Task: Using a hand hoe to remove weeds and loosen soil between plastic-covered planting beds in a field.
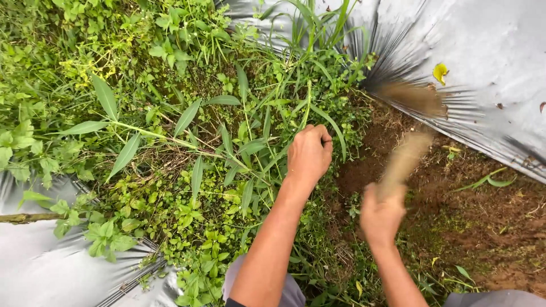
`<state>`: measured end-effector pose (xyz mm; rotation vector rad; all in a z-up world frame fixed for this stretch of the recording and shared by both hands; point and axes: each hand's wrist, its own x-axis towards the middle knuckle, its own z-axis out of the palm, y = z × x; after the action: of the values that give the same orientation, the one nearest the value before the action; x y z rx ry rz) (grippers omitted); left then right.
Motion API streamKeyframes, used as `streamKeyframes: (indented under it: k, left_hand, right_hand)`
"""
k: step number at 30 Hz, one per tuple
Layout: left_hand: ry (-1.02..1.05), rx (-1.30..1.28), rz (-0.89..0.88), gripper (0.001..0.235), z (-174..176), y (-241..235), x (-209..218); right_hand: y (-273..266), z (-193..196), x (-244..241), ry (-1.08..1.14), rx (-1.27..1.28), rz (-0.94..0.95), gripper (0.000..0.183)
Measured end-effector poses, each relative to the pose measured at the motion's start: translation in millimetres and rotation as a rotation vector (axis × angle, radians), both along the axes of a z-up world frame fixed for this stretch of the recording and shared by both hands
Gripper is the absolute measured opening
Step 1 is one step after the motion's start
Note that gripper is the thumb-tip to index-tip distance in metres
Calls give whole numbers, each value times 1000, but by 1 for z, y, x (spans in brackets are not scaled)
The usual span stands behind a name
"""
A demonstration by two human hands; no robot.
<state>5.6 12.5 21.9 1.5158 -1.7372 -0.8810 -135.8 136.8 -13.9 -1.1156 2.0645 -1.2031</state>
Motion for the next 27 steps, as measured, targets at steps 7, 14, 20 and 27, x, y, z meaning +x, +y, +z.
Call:
streamKeyframes:
  k: [7, 14, 20, 27]
  left_hand:
    - [-62, -34, 50, 19, -23, -9, 12]
    - [-161, -4, 70, 20, -15, -10, 14]
    - [-246, -53, 134, 18, -25, -13, 22]
    - [-176, 17, 62, 6, -34, -14, 19]
  right_hand:
    - [-4, 38, 6, -45, -71, 54, 16]
    - [12, 6, 29, -124, 0, -47, 15]
    - [29, 0, 26, -179, 303, -3, 18]
    - [-2, 39, 10, 51, -340, -1, 16]
